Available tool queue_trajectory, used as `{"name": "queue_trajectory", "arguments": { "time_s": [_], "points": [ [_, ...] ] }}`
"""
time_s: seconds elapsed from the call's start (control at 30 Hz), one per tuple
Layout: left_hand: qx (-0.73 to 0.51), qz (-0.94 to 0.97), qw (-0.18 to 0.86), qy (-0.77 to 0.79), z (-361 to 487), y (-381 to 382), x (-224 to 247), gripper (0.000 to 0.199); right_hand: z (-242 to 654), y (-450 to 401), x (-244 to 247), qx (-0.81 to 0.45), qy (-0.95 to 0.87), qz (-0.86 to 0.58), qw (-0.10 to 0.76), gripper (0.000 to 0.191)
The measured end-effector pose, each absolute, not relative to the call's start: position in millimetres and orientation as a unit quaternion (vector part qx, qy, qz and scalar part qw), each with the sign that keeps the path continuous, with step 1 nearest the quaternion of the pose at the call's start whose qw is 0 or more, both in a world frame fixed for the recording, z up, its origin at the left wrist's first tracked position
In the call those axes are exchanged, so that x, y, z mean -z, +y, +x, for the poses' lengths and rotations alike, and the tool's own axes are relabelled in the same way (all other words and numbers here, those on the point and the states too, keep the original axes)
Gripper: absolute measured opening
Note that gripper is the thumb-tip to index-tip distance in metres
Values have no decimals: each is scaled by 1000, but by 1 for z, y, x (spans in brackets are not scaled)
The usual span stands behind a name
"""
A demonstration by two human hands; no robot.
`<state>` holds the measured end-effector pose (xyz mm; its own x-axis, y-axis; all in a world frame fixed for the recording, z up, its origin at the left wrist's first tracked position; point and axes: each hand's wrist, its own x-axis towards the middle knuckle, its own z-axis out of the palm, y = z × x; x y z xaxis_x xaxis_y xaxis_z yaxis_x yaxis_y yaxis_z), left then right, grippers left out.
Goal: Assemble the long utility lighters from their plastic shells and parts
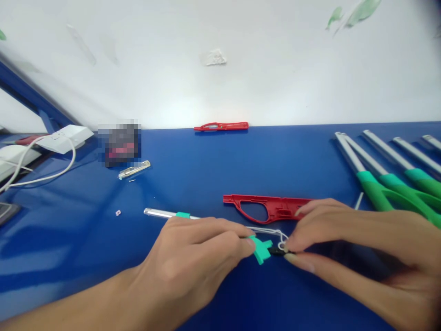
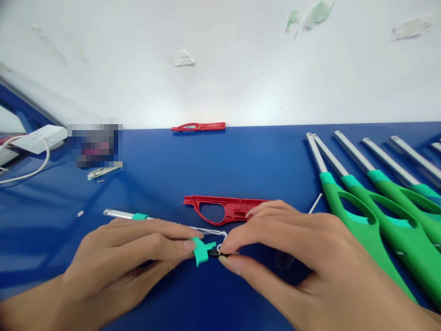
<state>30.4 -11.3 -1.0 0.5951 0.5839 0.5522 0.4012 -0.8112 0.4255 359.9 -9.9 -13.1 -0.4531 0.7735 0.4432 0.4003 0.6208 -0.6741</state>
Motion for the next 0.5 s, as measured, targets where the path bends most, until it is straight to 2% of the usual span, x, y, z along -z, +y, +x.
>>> {"name": "queue_trajectory", "arguments": {
  "time_s": [0.3, 0.5],
  "points": [
    [-337, 887, 150, 278, 32, -10, -3, 12, 353, -13, 10, -264, -799, -386, 378, 35],
    [-334, 893, 107, 284, 35, -11, -4, 20, 341, -10, 0, -261, -789, -391, 396, 25]
  ]
}}
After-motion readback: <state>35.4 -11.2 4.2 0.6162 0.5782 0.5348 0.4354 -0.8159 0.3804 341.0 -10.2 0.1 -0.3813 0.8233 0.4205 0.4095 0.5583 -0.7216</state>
